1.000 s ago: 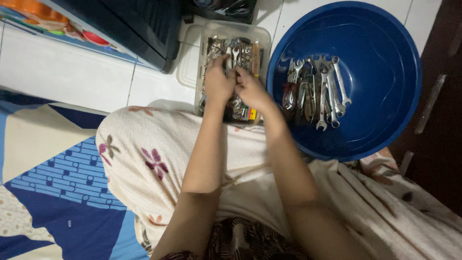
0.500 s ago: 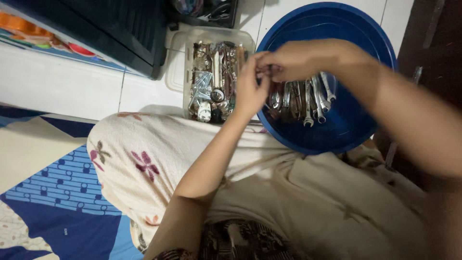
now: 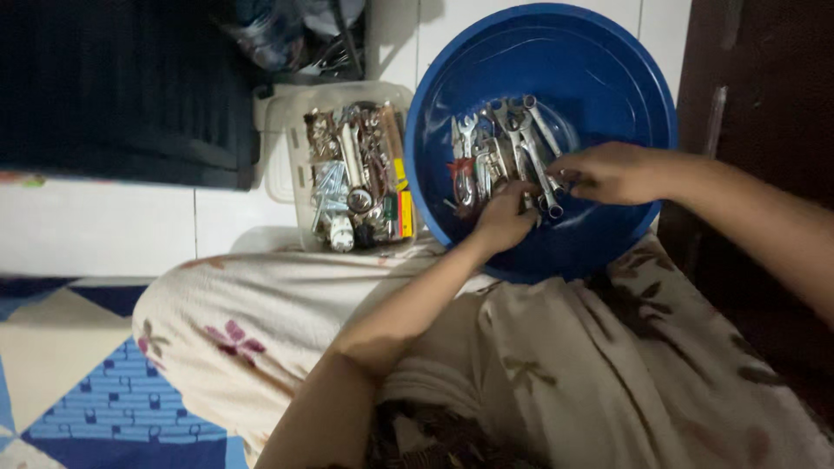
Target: The person sits on a floor mat and sorts small metal hardware from a clear plastic container into a blue basin. They handle wrenches, bolts, and a white plastic adapter, moving items one by one between the two containers.
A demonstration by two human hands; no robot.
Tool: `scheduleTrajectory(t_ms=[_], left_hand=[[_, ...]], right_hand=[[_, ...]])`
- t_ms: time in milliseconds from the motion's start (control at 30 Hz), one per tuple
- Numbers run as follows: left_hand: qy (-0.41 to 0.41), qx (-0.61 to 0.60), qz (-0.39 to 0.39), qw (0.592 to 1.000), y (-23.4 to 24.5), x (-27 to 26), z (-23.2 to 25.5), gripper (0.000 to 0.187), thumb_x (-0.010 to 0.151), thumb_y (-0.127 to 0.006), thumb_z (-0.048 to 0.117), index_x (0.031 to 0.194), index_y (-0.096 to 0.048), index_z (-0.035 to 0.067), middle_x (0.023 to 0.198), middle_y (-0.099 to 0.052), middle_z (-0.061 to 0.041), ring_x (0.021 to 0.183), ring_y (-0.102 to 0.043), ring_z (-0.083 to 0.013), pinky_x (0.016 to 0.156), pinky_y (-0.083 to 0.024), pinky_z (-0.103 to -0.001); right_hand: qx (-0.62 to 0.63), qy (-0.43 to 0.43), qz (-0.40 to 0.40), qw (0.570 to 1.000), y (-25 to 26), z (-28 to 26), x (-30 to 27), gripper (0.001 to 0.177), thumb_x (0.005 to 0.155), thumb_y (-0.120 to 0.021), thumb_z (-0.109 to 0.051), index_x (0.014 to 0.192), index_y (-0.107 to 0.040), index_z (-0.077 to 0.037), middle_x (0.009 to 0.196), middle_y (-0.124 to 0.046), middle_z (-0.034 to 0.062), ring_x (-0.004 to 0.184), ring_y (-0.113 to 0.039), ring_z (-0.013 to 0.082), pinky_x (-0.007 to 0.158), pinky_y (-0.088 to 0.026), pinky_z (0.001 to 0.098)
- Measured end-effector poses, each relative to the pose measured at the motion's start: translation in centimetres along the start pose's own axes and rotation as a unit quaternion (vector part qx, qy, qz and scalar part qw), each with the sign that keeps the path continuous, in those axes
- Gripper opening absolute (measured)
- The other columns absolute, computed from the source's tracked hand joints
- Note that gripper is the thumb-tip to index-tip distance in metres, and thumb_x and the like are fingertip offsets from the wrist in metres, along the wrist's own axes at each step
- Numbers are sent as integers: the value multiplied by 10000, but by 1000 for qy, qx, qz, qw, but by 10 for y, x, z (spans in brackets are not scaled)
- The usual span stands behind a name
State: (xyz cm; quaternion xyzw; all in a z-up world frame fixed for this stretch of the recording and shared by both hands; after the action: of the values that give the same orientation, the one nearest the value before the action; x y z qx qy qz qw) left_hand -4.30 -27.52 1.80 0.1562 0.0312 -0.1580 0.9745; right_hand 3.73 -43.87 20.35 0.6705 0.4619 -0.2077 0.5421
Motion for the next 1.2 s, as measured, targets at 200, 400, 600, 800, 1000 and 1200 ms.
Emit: scheduleTrajectory(t_ms=[200, 400, 600, 800, 1000, 1200], left_hand=[[-39, 3, 62, 997, -17, 6, 0, 494, 799, -710, 105, 1267, -601, -11, 1234, -636, -247, 1175, -595, -413, 1011, -478, -468], [193, -178, -10, 965, -5, 12, 37, 515, 839, -619, 113, 1341, -553, 17, 1055, -692, -243, 890, -706, -414, 825, -540, -472], [45, -200, 100, 974, -45, 20, 7, 694, 739, -722, 9, 1377, -448, -20, 1220, -629, -190, 1149, -613, -325, 996, -485, -416], [111, -369, 115, 916, -59, 20, 1, 767, 752, -661, -4, 1467, -383, -10, 1316, -571, -150, 1210, -566, -297, 990, -477, -398], [117, -376, 105, 913, -44, 19, 4, 742, 745, -679, 7, 1446, -434, -15, 1332, -587, -156, 1251, -560, -295, 1035, -465, -378], [161, -272, 117, 941, -38, 25, 8, 752, 710, -742, 48, 1417, -492, -15, 1348, -613, -183, 1261, -569, -327, 1051, -451, -380]], right_hand=[[105, 51, 93, 989, -64, 87, 102, 559, 942, -661, -165, 1467, -480, -101, 1212, -698, 148, 1114, -671, 269, 964, -519, 398], [317, 91, 126, 936, -115, 124, 157, 541, 886, -648, -99, 1415, -533, -80, 1117, -735, 139, 1033, -706, 238, 886, -562, 362], [258, 59, 258, 929, -121, 106, 168, 286, 902, -710, -187, 1152, -728, -48, 1050, -763, 127, 960, -736, 248, 850, -565, 367], [193, 7, 266, 945, -116, 101, 174, 332, 884, -748, -311, 1092, -741, -51, 985, -767, 146, 894, -747, 296, 813, -572, 407], [154, 8, 314, 937, -127, 94, 177, 348, 913, -710, -320, 1110, -697, -33, 966, -751, 174, 886, -728, 359, 811, -564, 454], [95, -21, 279, 955, -125, 111, 202, 299, 961, -663, -317, 1103, -731, -63, 1041, -733, 195, 948, -694, 408, 851, -537, 498]])
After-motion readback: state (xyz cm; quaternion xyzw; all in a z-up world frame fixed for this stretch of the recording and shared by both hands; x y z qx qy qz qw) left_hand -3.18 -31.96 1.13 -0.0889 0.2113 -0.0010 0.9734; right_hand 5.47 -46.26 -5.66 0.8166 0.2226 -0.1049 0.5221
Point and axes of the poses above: each hand's wrist, its own x-axis towards the middle knuckle, its own y-axis out of the back of the hand, z = x × y, the point moved 1 cm from there along x, towards the middle knuckle
